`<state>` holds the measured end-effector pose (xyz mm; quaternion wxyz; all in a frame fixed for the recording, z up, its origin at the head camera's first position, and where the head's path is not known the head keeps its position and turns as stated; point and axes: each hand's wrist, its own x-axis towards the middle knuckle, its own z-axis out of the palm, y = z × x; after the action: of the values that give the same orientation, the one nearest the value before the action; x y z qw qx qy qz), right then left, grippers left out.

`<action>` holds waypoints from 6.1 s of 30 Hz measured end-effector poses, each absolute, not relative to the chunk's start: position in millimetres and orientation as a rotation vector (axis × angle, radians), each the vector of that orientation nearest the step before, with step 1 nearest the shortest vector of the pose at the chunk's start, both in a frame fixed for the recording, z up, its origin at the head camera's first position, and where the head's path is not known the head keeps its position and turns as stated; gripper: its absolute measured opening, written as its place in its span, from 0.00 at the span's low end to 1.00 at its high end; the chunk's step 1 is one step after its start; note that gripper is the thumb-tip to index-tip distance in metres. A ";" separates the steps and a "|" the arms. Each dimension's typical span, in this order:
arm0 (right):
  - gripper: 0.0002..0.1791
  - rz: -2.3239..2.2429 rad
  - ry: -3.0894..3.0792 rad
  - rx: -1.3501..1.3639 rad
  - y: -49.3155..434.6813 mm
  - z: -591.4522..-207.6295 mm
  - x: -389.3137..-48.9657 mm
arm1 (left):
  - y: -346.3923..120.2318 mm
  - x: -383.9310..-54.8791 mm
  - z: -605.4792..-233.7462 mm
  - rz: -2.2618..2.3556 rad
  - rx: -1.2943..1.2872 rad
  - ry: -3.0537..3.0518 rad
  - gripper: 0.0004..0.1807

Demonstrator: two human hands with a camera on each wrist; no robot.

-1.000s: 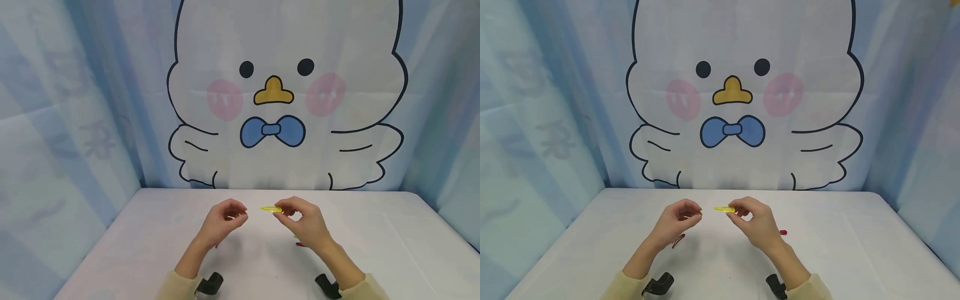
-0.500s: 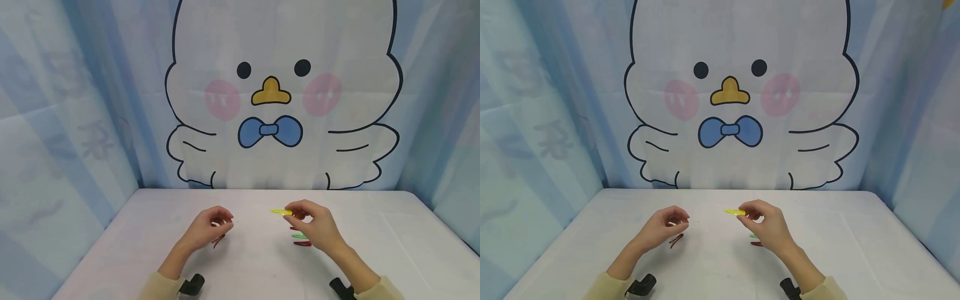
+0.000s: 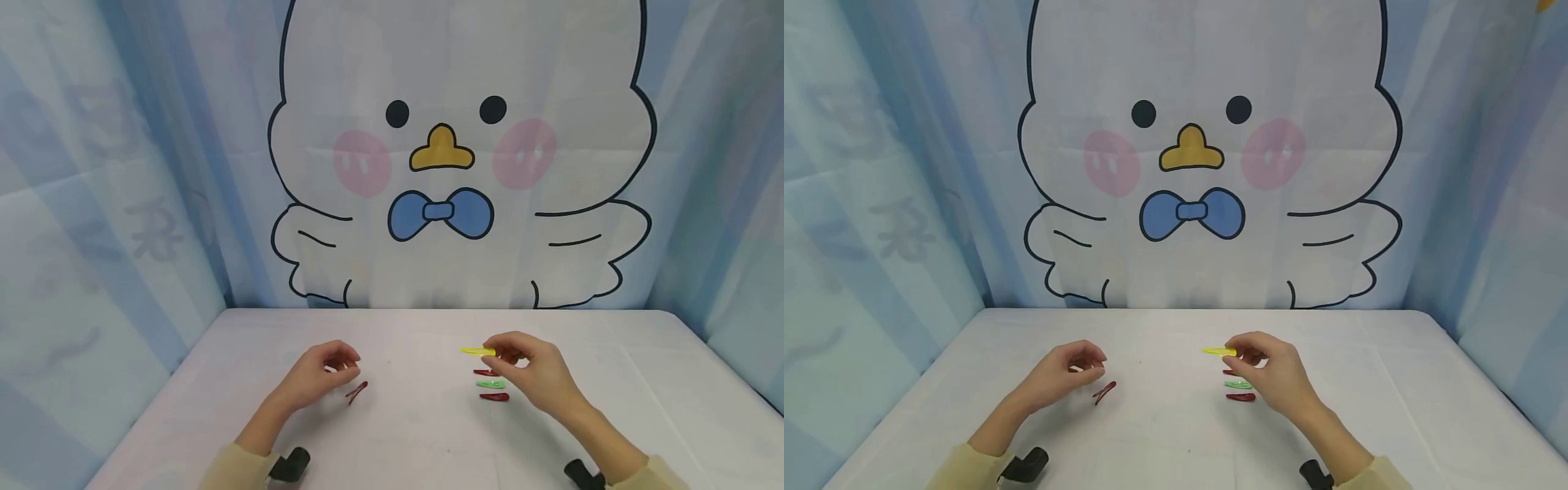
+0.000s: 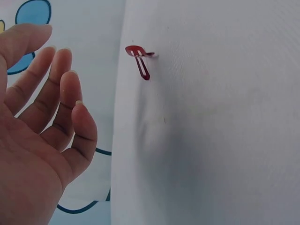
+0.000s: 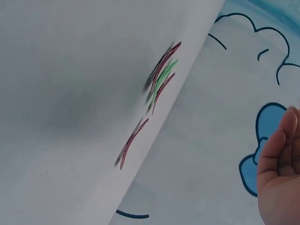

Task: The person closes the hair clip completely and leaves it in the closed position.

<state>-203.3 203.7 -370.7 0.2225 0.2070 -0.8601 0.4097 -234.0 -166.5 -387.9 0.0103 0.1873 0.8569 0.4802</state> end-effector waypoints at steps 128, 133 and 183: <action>0.12 1.016 -2.821 0.303 245.9 -365.4 -215.5 | -131.6 -231.3 -384.1 1.618 0.591 2.433 0.05; 0.12 1.100 -2.782 0.352 232.3 -360.9 -211.9 | -121.9 -232.5 -381.3 1.659 0.615 2.416 0.04; 0.11 1.673 -2.209 0.640 135.1 -359.4 -211.7 | -76.9 -233.0 -370.6 2.093 0.734 2.336 0.07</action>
<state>-211.7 135.1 -359.4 0.1481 0.2225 -0.7682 0.5817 -233.0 -76.9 -370.6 -0.0401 0.2278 0.7246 0.6492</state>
